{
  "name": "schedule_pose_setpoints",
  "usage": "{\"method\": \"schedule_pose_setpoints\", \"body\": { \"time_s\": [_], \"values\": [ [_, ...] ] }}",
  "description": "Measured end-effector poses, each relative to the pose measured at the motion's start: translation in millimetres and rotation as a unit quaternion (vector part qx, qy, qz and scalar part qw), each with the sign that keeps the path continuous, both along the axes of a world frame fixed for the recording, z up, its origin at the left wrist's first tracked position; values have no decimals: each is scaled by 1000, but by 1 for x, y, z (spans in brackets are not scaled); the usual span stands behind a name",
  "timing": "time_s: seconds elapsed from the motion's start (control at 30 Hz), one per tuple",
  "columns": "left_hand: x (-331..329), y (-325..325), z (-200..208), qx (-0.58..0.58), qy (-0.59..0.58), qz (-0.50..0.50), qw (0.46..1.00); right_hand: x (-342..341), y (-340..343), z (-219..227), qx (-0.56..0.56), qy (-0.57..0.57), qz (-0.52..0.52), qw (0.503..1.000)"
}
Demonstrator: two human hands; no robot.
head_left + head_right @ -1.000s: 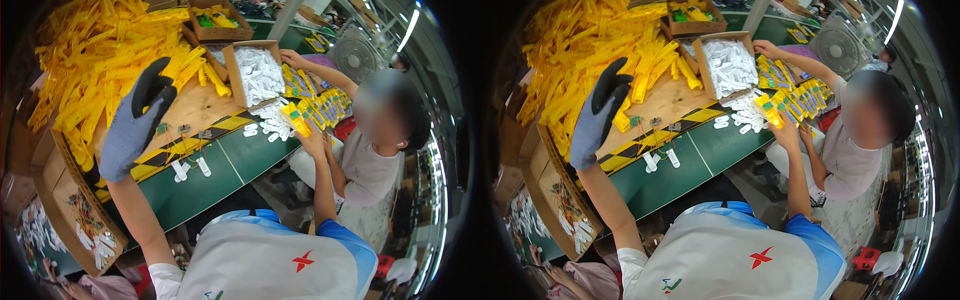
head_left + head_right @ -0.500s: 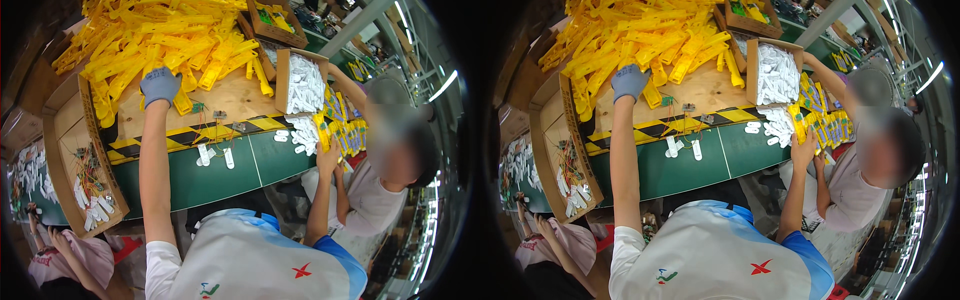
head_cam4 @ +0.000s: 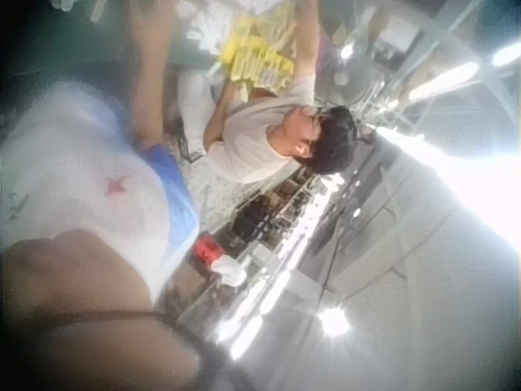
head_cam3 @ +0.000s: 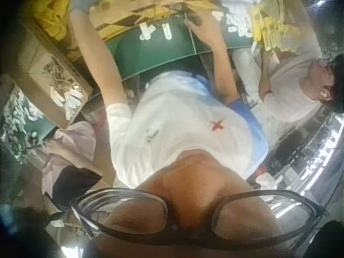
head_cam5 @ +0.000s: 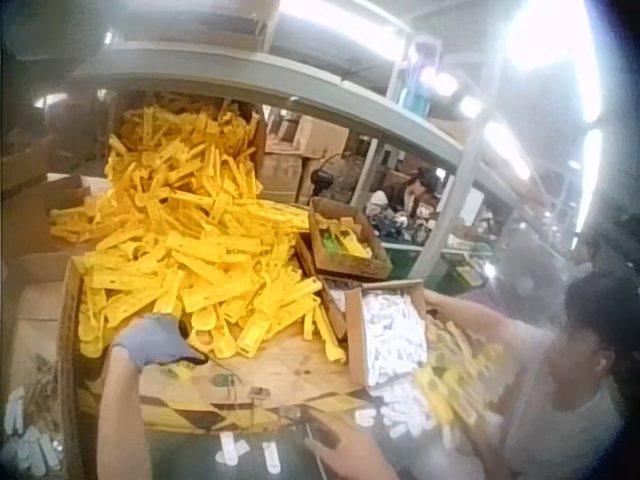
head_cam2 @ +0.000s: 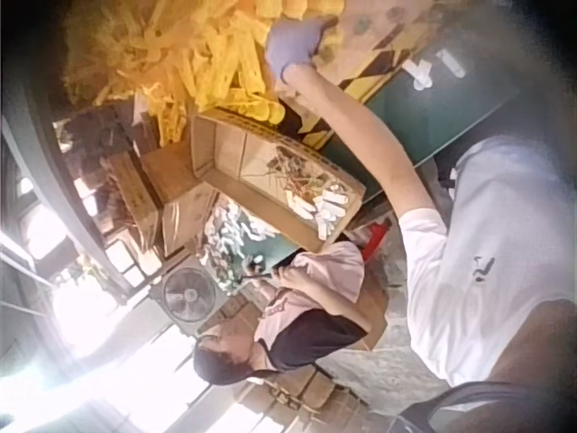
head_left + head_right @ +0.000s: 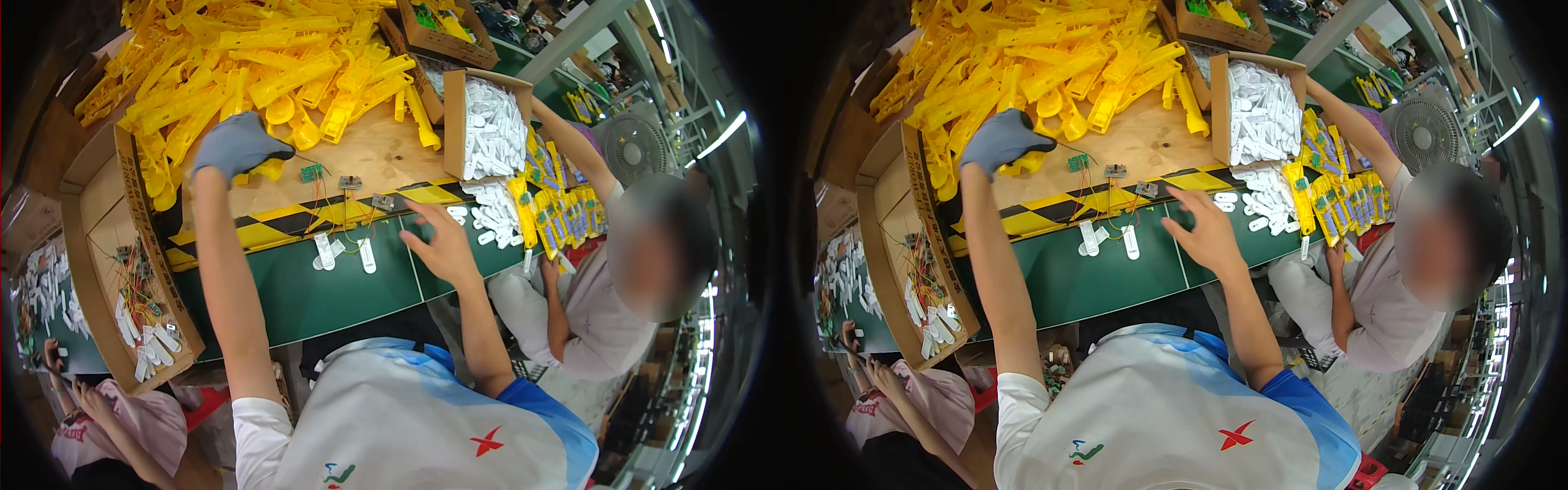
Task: Assembling circuit boards and components into yellow plastic housings on a production line.
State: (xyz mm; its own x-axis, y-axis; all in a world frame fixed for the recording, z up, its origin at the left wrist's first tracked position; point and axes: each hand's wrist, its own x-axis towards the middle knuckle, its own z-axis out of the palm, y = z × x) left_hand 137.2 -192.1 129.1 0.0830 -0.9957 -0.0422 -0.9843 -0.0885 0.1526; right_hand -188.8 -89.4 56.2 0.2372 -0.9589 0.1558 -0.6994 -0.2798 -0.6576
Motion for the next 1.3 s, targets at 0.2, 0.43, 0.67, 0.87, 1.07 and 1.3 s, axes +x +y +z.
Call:
{"method": "schedule_pose_setpoints", "body": {
  "time_s": [0.2, 0.43, 0.67, 0.87, 1.07, 1.3],
  "values": [
    [64, 5, 4, 37, 492, -88, 865, 13, -37, -9, -59, 113, 43, 991],
    [55, -1, 14, -281, 629, -122, 715, 17, -48, -1, -50, 37, 139, 988],
    [-4, -5, 26, -217, 726, -142, 637, 26, -49, 37, 42, -398, 150, 904],
    [-53, 6, 40, -171, 777, -116, 595, 38, -71, 108, 13, -522, 189, 832],
    [-74, 9, 23, -123, 889, -137, 419, 75, -90, 144, -41, -598, 130, 790],
    [-105, 12, 20, -182, 831, -91, 517, 110, -88, 137, -124, -723, 92, 673]
  ]
}}
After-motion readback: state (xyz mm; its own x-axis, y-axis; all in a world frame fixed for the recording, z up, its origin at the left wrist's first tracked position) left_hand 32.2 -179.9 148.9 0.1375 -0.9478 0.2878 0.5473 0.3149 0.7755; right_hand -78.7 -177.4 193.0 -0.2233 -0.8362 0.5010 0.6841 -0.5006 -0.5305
